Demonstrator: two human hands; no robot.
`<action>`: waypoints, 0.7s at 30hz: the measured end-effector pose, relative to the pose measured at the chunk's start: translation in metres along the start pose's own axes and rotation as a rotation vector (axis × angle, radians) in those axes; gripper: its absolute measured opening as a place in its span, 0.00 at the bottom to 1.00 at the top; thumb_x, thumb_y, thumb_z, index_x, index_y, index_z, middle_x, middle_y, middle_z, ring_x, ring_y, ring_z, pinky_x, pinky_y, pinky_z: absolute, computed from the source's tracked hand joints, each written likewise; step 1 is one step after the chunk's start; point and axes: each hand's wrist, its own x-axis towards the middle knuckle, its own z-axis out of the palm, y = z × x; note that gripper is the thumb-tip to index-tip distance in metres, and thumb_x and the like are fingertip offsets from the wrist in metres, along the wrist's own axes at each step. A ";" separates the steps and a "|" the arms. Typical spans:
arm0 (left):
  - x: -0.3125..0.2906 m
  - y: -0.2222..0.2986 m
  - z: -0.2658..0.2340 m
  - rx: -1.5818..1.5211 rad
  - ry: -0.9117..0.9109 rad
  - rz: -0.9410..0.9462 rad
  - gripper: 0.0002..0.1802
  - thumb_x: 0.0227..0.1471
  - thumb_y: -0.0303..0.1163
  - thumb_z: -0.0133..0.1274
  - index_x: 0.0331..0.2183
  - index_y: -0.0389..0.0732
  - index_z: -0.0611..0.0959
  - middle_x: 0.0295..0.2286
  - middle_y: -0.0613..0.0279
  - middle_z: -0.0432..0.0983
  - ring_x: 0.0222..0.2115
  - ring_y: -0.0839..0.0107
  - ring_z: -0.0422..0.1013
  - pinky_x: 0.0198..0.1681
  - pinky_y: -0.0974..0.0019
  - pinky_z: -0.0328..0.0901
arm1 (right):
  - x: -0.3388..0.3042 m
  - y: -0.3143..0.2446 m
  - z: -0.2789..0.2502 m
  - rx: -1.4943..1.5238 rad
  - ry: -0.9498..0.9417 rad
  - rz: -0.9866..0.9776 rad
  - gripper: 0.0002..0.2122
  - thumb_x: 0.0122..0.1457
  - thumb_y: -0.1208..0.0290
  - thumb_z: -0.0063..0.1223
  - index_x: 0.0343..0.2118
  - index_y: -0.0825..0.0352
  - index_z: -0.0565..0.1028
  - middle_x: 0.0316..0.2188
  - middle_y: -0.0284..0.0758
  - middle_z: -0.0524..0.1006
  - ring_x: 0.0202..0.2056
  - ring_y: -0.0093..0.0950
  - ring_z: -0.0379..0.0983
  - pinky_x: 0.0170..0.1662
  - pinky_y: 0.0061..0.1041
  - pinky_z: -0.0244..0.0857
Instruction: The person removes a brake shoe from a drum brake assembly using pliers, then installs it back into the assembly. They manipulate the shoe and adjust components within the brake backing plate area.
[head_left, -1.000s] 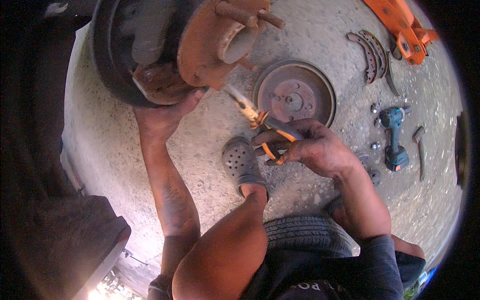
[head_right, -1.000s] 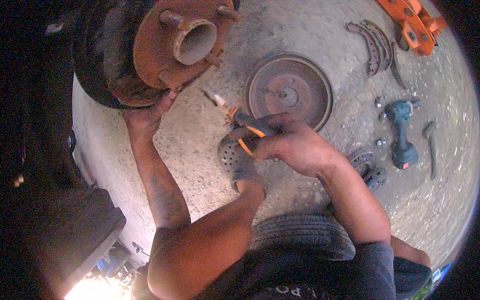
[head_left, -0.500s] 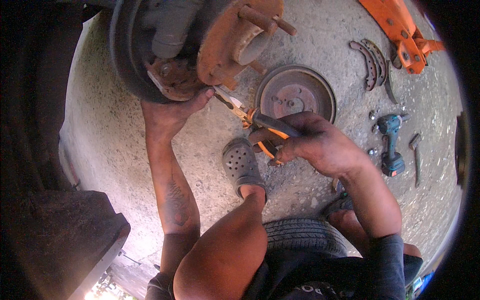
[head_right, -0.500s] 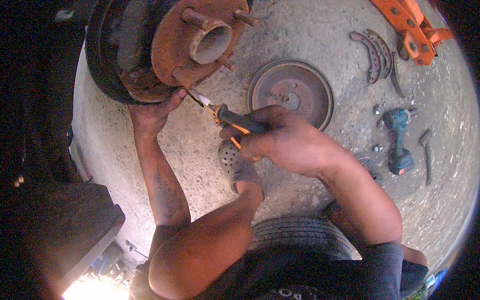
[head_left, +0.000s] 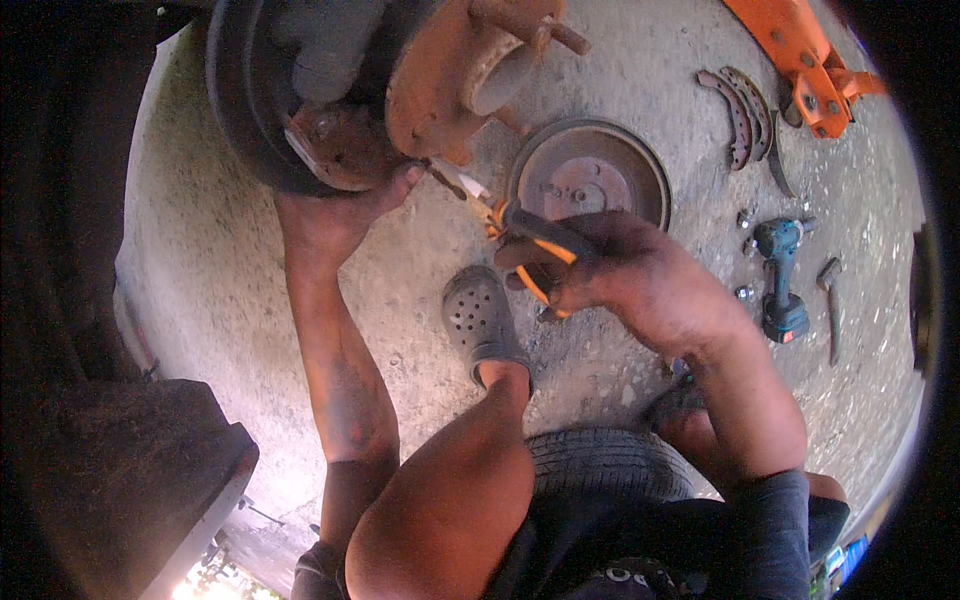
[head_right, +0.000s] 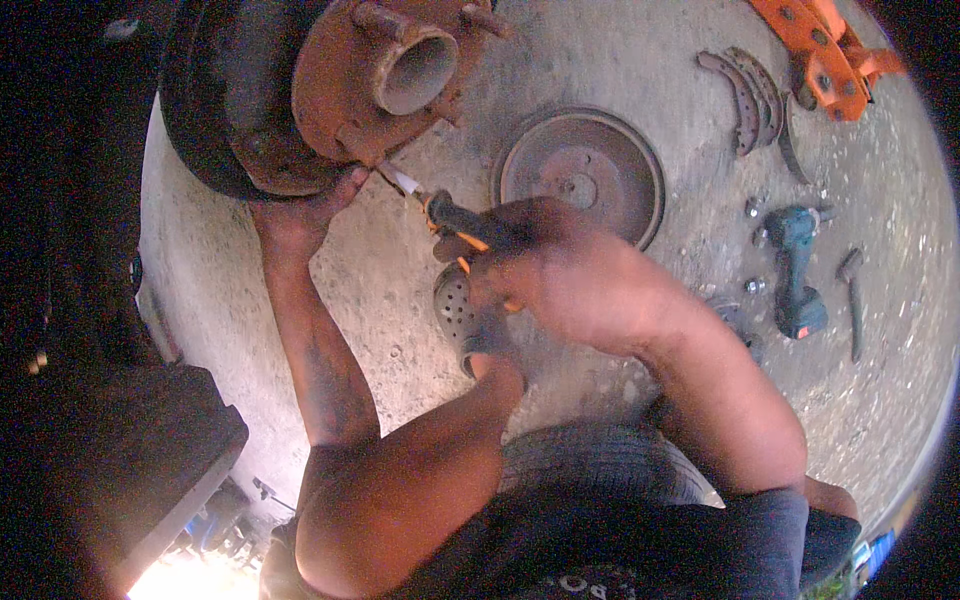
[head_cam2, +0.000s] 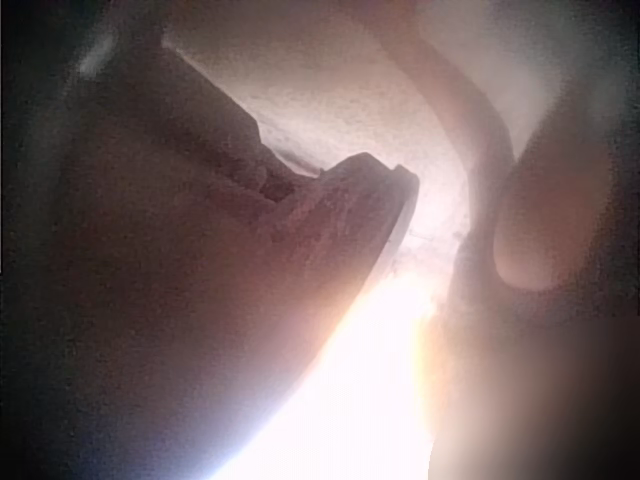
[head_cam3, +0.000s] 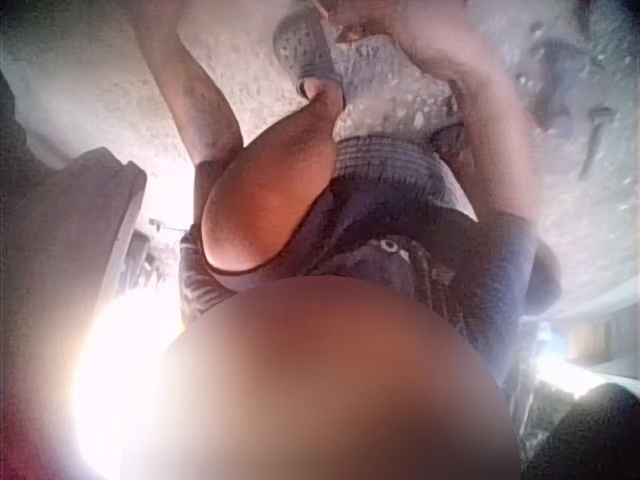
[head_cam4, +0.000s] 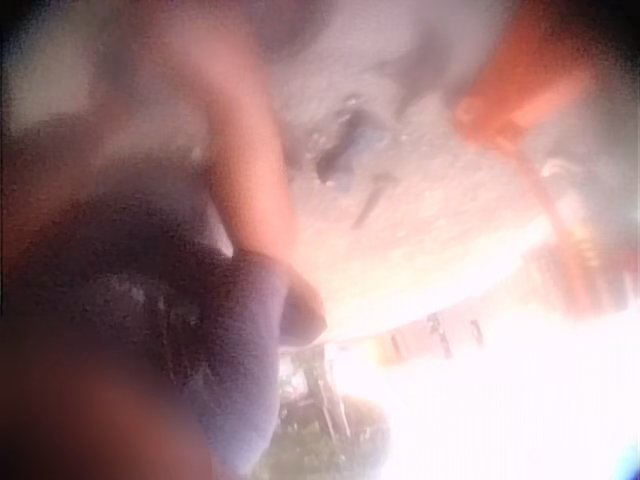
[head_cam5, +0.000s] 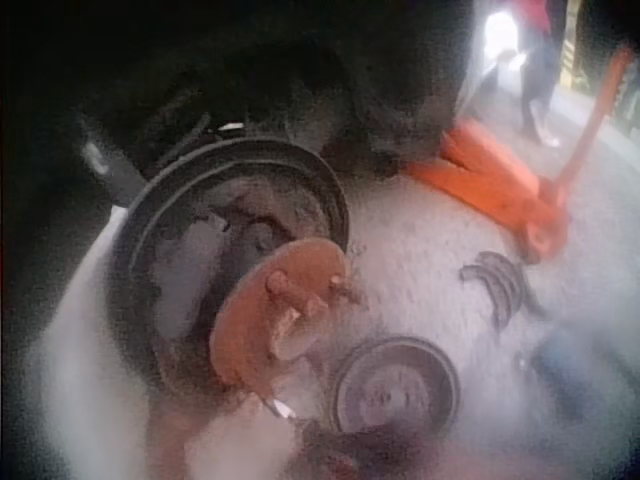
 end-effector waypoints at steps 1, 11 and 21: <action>0.000 -0.001 0.000 -0.029 -0.007 -0.001 0.44 0.28 0.32 0.75 0.48 0.33 0.71 0.42 0.56 0.74 0.45 0.67 0.70 0.50 0.63 0.67 | 0.001 -0.001 -0.001 -0.044 0.014 -0.042 0.13 0.48 0.70 0.54 0.35 0.73 0.76 0.30 0.40 0.77 0.33 0.26 0.71 0.42 0.26 0.66; 0.002 0.003 0.004 -0.144 0.000 -0.021 0.46 0.28 0.29 0.74 0.50 0.33 0.67 0.42 0.56 0.74 0.44 0.69 0.71 0.49 0.65 0.68 | 0.000 -0.015 0.001 0.082 0.001 0.081 0.13 0.48 0.73 0.53 0.36 0.73 0.77 0.30 0.40 0.76 0.31 0.26 0.70 0.38 0.26 0.66; 0.001 0.008 -0.001 0.088 -0.077 0.052 0.43 0.30 0.28 0.73 0.49 0.32 0.70 0.41 0.53 0.77 0.42 0.67 0.73 0.49 0.65 0.68 | 0.004 -0.006 0.001 0.065 -0.004 0.065 0.15 0.48 0.73 0.51 0.39 0.73 0.76 0.29 0.35 0.76 0.31 0.23 0.69 0.38 0.24 0.66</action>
